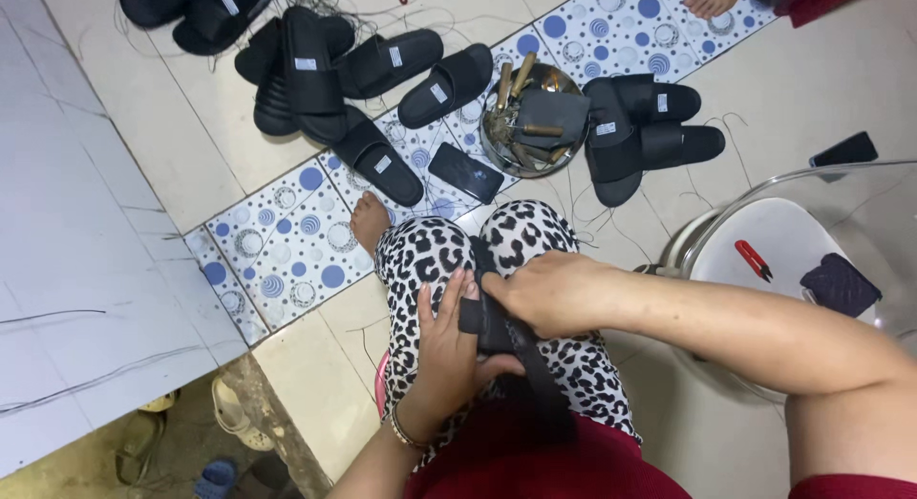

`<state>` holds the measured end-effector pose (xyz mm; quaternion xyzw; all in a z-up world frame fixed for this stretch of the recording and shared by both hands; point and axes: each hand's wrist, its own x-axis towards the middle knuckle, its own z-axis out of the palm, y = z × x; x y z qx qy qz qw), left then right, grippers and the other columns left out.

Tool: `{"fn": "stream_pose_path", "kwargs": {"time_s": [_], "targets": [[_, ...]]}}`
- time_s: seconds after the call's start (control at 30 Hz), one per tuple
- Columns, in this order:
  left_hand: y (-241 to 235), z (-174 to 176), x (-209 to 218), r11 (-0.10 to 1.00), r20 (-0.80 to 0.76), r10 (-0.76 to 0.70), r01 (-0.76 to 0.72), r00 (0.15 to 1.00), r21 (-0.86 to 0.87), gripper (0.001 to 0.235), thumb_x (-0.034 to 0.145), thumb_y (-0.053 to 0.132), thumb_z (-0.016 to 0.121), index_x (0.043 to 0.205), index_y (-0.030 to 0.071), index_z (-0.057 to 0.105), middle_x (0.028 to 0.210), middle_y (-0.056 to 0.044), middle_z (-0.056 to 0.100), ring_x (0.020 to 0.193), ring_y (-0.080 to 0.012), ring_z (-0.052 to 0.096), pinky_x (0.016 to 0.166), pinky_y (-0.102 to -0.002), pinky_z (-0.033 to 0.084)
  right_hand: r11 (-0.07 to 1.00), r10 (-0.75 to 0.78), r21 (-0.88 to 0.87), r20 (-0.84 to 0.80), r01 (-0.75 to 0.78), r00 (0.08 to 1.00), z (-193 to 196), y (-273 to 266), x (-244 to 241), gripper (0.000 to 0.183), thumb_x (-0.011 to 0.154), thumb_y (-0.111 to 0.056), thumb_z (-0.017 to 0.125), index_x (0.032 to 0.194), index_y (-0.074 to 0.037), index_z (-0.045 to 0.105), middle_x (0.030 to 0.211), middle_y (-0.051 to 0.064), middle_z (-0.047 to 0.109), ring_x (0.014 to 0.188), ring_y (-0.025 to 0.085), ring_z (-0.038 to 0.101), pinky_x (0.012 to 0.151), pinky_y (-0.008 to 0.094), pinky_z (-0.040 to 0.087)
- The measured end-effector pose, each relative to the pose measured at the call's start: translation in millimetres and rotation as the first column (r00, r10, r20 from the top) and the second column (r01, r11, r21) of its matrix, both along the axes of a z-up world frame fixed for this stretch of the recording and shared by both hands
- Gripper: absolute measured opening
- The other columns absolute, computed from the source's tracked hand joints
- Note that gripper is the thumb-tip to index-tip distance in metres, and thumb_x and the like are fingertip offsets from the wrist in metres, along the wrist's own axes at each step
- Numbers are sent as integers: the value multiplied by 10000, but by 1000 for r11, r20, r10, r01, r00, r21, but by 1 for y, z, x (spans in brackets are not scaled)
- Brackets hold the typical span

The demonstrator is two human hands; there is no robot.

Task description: The person sits on the floor and sews a black slipper held on their lap using a needle and thread. They repeatedly push the needle through the slipper's strap and pull the thread to stitch it.

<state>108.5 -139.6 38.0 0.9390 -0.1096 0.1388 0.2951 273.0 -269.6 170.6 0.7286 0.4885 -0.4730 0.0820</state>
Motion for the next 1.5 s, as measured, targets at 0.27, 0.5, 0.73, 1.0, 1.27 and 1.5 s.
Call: {"fn": "stream_pose_path", "kwargs": {"time_s": [0.27,0.5,0.73,1.0,1.27,1.5], "targets": [[1,11,-31,985,114,172,-167,979,-55,487,904,364,779,1179,18,573,989,-118,716,920,-293,654,955,-493,431,957,-120,284,225,53,967,3,-47,-15,531,1018,-282,556,1471,-79,368,685,67,703,495,294,679,421,474,535],[35,-31,-93,976,-467,191,-217,863,-3,270,982,281,663,820,66,689,802,-39,732,744,-172,670,778,-328,592,954,-150,300,407,24,901,16,-58,-17,497,1022,-357,532,1452,-136,416,728,55,699,518,322,676,447,506,540],[11,-7,-65,981,-57,170,-164,984,103,421,915,270,762,650,28,541,799,-141,638,751,-315,569,596,-417,471,952,-154,304,364,39,919,10,-53,-26,513,940,-109,558,1430,-81,407,711,89,678,523,307,670,454,476,543],[29,13,-70,941,-309,-27,-80,951,-328,270,903,221,718,756,27,601,845,-96,669,841,-266,620,722,-387,490,964,-185,229,227,133,956,-1,-45,-13,316,970,-201,497,1277,-123,493,733,133,713,631,368,697,534,521,530],[7,45,-56,-98,-72,-101,-82,992,-992,139,901,40,727,983,-72,727,984,-224,671,976,-340,609,779,-399,604,962,-123,269,292,42,949,-21,-26,-18,383,978,-183,452,1350,-96,486,709,110,717,597,342,696,501,488,527],[-21,-10,-61,-415,-613,-211,-637,762,-649,57,944,-28,639,947,-70,678,773,-185,666,625,-244,569,543,-366,474,976,-31,209,438,-68,898,-20,-29,-24,621,924,-102,587,1518,-95,408,730,21,735,588,237,708,482,395,542]]}}
